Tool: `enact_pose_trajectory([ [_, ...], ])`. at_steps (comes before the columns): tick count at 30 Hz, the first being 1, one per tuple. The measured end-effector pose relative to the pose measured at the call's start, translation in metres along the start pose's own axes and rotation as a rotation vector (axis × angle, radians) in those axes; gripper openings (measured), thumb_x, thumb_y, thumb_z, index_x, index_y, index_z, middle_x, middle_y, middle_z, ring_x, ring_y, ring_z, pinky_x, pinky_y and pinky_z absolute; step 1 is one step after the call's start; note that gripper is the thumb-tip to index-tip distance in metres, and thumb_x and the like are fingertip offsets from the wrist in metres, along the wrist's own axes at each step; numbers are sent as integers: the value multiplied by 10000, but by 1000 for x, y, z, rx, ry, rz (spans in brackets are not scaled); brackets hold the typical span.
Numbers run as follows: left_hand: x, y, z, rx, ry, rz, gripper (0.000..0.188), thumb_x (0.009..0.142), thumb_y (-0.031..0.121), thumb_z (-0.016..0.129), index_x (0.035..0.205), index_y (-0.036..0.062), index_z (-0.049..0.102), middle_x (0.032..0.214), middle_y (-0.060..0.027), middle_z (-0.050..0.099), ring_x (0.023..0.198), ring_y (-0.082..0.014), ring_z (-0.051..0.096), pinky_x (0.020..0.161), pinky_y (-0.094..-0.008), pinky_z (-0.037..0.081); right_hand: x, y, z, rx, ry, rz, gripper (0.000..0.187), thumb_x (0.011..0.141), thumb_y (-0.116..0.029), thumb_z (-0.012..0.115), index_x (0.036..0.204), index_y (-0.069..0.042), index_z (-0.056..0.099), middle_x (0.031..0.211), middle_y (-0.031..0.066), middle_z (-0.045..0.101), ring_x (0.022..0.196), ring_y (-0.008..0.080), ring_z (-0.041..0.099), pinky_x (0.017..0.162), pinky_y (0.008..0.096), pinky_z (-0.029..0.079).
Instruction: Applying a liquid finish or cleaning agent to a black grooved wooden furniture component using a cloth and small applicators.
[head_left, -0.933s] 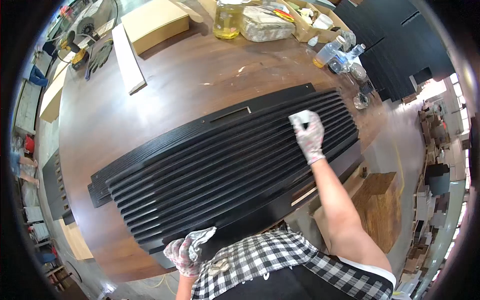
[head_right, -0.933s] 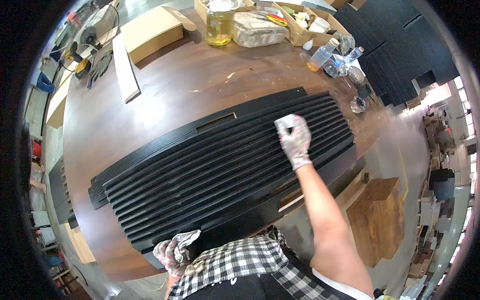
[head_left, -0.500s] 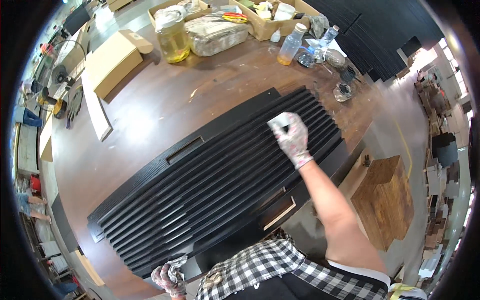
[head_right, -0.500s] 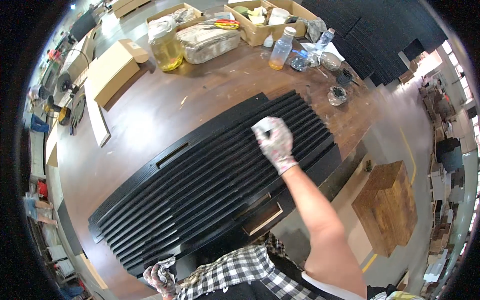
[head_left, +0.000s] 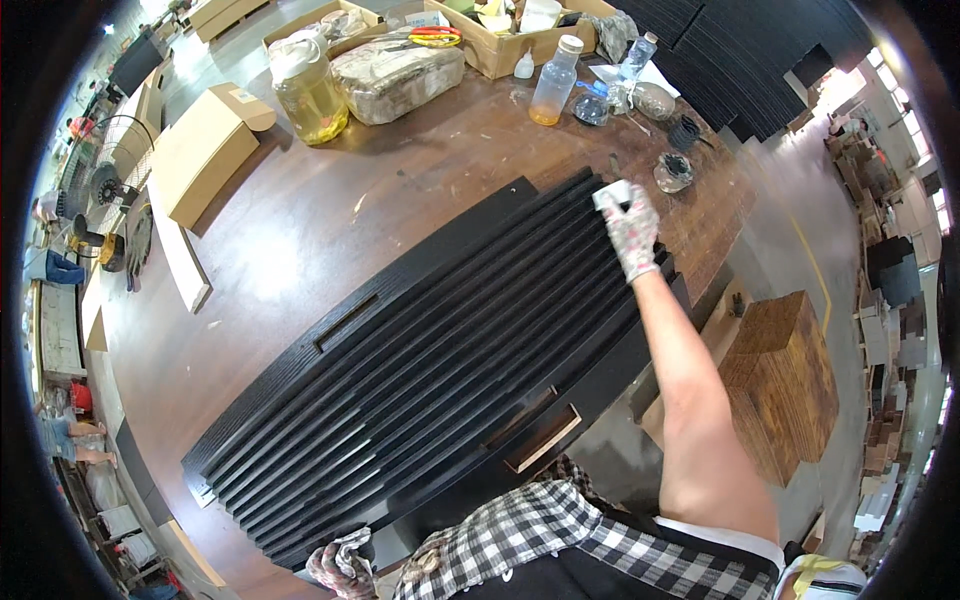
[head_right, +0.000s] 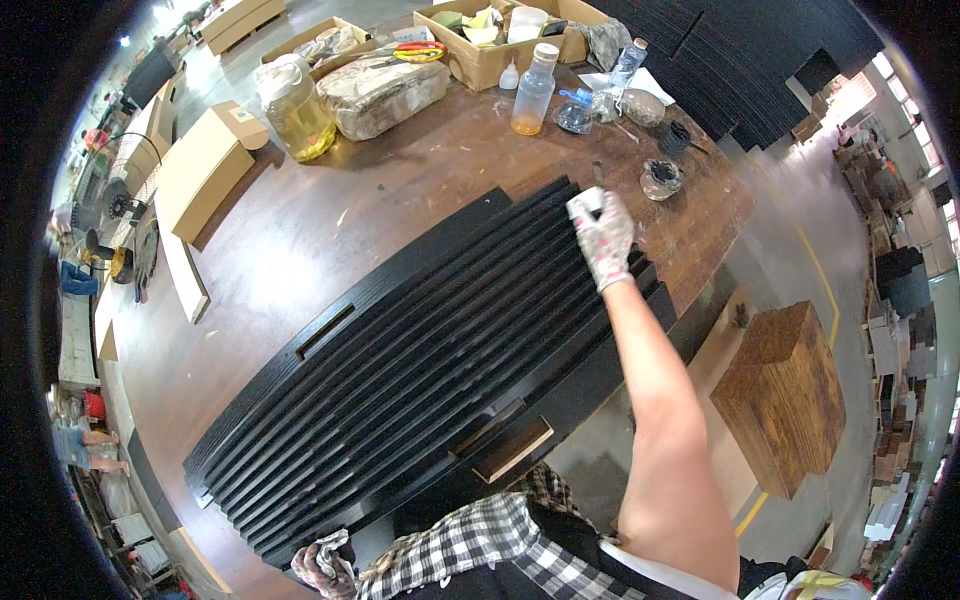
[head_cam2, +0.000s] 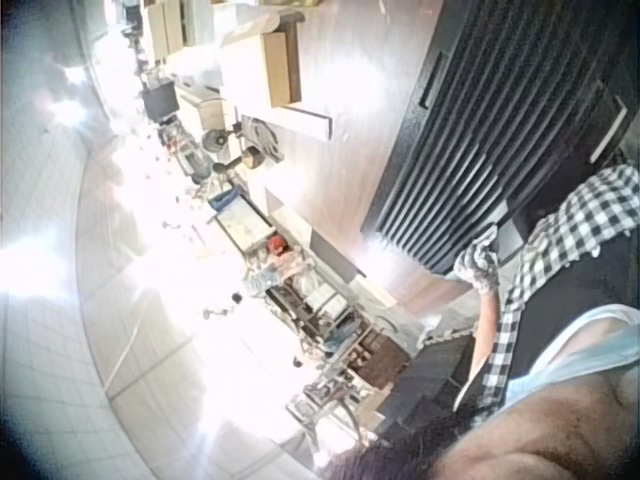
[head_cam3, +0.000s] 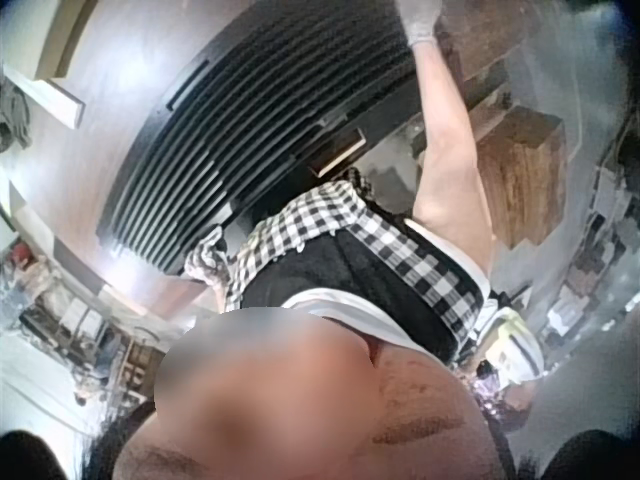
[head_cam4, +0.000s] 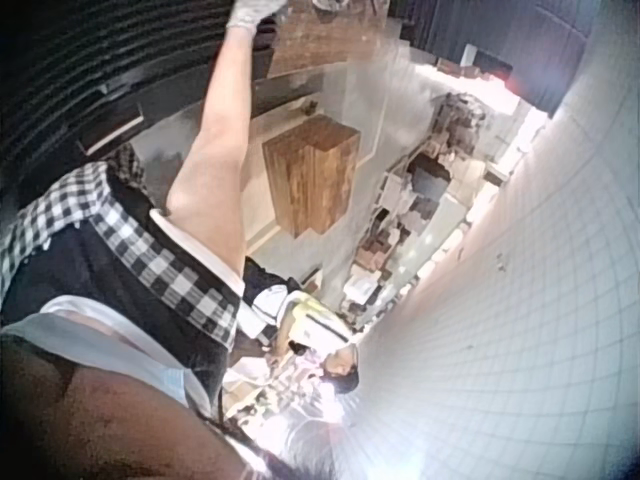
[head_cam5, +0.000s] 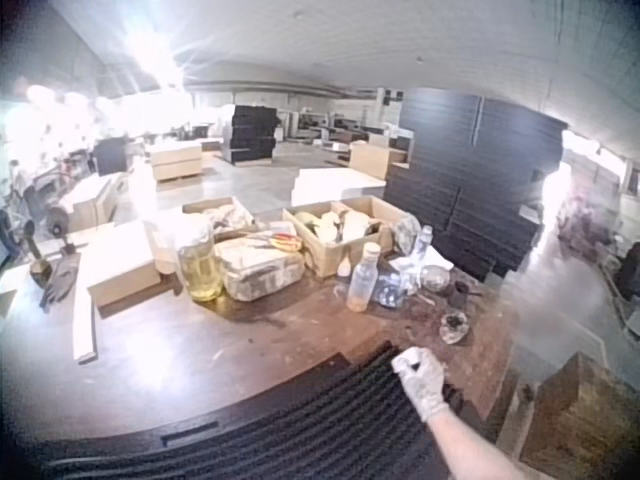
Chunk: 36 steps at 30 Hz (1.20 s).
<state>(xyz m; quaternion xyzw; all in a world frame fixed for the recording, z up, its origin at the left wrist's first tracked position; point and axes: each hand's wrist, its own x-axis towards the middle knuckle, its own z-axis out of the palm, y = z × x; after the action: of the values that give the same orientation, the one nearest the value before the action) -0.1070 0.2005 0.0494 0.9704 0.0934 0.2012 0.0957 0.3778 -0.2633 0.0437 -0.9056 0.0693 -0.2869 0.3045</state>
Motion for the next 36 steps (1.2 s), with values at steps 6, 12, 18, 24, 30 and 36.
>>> enact_pose_trajectory([
  [6,-1,-6,5,53,18,122,181,915,217,543,962,58,614,929,-82,640,807,-285,585,737,-412,458,-116,-114,12,324,-246,-181,222,786,-286,700,840,-86,623,796,92,607,751,265,612,697,353,506],
  [12,-9,-8,4,118,26,46,223,936,262,532,853,87,644,885,-51,642,821,-276,589,743,-415,461,-39,-44,2,45,-132,-128,273,787,-317,709,839,-61,629,818,124,634,775,293,620,688,389,486],
  [18,-27,-17,17,12,-7,-121,286,806,284,605,1017,92,582,905,-143,556,869,-350,524,799,-475,400,-11,-6,9,-113,-96,-22,294,797,-295,701,913,-43,604,849,155,652,817,323,630,730,388,482],
  [24,-30,-17,24,8,18,-138,299,777,325,623,1010,139,611,898,-104,571,859,-309,540,799,-453,401,-154,-144,27,201,-236,-235,243,763,-227,749,852,-70,586,792,88,591,694,251,605,630,364,479],
  [30,-36,-15,26,-114,-7,-152,339,789,313,641,1069,127,597,960,-99,570,904,-303,532,828,-455,375,-276,-274,59,464,-471,-609,253,747,-177,731,900,-48,577,782,97,562,681,265,600,592,359,504],
  [36,-23,-11,19,-287,-51,-131,553,606,253,720,1135,134,612,989,-44,596,897,-251,576,795,-427,389,-360,-377,93,605,-650,-778,262,709,-157,731,892,-60,571,777,97,543,690,270,587,583,366,490],
])
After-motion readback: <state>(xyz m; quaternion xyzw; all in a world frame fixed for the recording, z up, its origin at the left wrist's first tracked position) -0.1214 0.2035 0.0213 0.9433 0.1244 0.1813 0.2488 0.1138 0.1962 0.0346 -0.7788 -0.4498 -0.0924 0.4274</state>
